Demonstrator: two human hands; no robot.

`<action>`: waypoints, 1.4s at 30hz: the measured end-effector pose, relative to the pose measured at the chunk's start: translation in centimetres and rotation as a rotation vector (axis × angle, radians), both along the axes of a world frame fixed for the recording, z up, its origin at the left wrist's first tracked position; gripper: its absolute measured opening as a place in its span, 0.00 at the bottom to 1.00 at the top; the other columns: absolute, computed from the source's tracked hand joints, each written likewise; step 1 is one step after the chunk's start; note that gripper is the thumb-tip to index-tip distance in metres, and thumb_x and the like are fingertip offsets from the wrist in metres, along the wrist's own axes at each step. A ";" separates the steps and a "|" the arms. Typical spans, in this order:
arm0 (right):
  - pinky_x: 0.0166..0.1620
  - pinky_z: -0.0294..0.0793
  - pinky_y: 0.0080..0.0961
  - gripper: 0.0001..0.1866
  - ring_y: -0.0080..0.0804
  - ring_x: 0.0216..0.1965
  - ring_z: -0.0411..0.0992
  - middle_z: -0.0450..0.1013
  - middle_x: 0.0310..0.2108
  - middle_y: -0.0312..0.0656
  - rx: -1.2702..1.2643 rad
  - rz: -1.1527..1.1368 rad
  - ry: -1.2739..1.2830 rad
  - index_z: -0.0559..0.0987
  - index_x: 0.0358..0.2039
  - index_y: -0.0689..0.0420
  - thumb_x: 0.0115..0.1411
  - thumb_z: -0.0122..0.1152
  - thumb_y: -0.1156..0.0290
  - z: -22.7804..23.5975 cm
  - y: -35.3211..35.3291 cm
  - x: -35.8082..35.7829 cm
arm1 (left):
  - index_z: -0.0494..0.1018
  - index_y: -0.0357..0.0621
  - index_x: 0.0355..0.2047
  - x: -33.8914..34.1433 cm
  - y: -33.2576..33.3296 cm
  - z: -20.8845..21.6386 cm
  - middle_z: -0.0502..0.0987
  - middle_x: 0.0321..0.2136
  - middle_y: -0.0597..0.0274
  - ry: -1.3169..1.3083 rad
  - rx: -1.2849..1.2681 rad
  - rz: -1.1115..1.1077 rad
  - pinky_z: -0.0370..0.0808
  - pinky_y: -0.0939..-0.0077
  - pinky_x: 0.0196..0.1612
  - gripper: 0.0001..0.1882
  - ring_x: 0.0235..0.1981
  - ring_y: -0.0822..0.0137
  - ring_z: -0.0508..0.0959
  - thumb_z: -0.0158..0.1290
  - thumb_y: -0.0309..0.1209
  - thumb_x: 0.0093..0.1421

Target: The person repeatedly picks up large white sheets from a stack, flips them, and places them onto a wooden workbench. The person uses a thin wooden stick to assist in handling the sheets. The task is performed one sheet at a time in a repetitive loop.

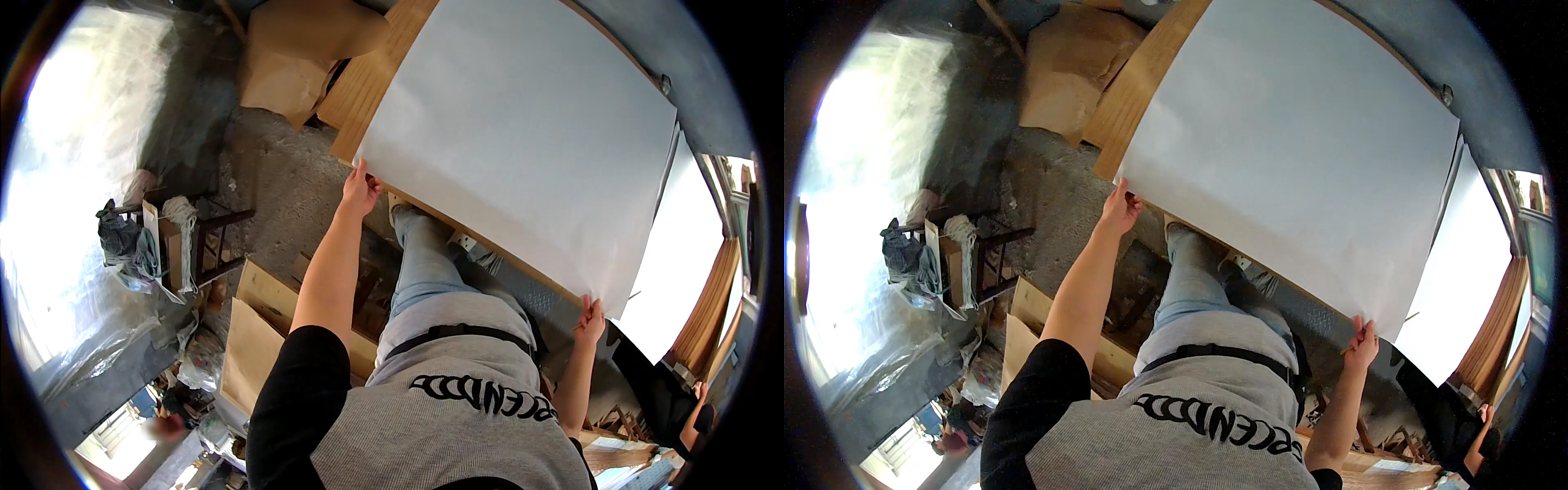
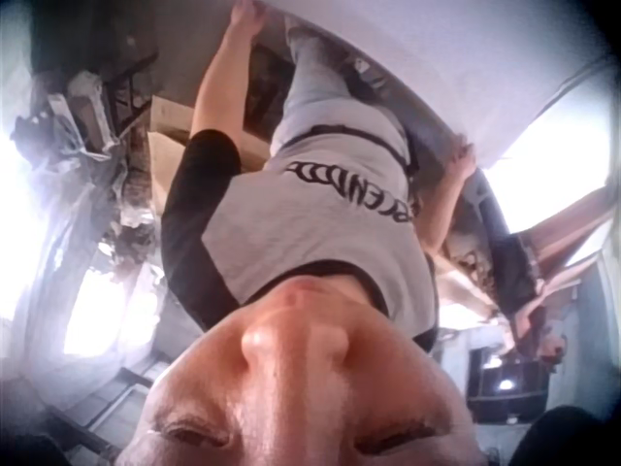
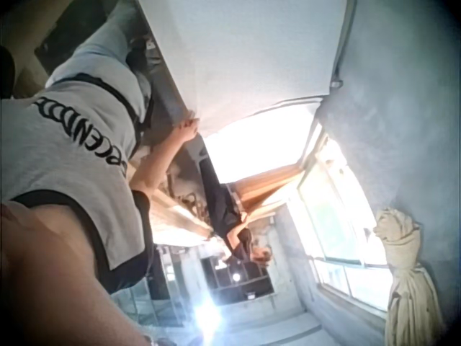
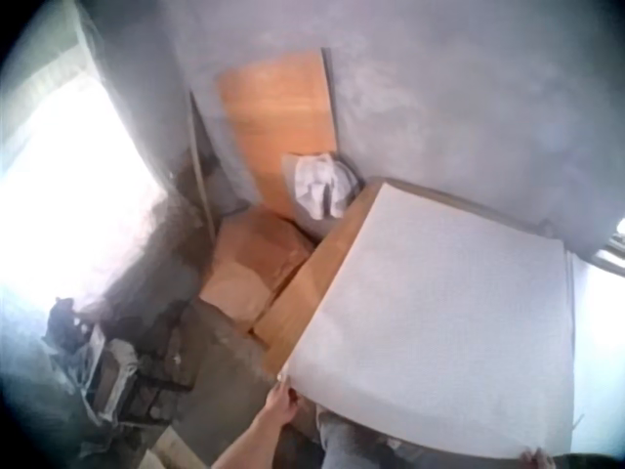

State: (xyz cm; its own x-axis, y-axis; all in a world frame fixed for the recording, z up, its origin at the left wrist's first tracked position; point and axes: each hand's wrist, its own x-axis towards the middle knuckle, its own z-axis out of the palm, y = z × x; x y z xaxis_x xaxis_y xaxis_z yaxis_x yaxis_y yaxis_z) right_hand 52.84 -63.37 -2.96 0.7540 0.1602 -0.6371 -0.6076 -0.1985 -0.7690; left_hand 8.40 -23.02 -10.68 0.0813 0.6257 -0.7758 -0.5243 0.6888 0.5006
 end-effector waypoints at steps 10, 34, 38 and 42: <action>0.11 0.46 0.10 0.09 0.15 0.29 0.71 0.70 0.24 0.36 -0.016 0.028 0.046 0.69 0.25 0.57 0.56 0.51 0.65 -1.7 -1.9 0.9 | 0.63 0.43 0.33 0.0 0.1 0.7 0.65 0.19 0.65 -0.017 -0.020 -0.067 0.65 0.79 0.17 0.14 0.18 0.72 0.66 0.46 0.41 0.57; 0.12 0.53 0.15 0.18 0.20 0.14 0.67 0.73 0.21 0.41 -0.317 0.255 0.196 0.70 0.35 0.62 0.57 0.44 0.58 0.0 6.1 -6.7 | 0.65 0.43 0.32 -0.3 1.5 0.3 0.63 0.20 0.67 0.073 0.014 -0.118 0.62 0.81 0.19 0.12 0.19 0.73 0.63 0.48 0.38 0.56; 0.12 0.53 0.15 0.17 0.20 0.14 0.67 0.73 0.21 0.40 -0.317 0.266 0.150 0.71 0.32 0.60 0.57 0.44 0.58 -0.8 6.1 -6.3 | 0.65 0.43 0.31 0.4 1.0 1.4 0.63 0.20 0.66 0.082 -0.020 -0.065 0.61 0.80 0.18 0.12 0.18 0.72 0.62 0.48 0.39 0.56; 0.14 0.56 0.17 0.14 0.20 0.13 0.65 0.71 0.19 0.38 -0.274 0.202 0.175 0.72 0.28 0.60 0.56 0.47 0.61 -1.0 5.9 -6.4 | 0.65 0.43 0.30 0.7 1.2 1.7 0.62 0.17 0.66 0.117 -0.029 -0.087 0.60 0.82 0.18 0.12 0.17 0.73 0.62 0.47 0.39 0.57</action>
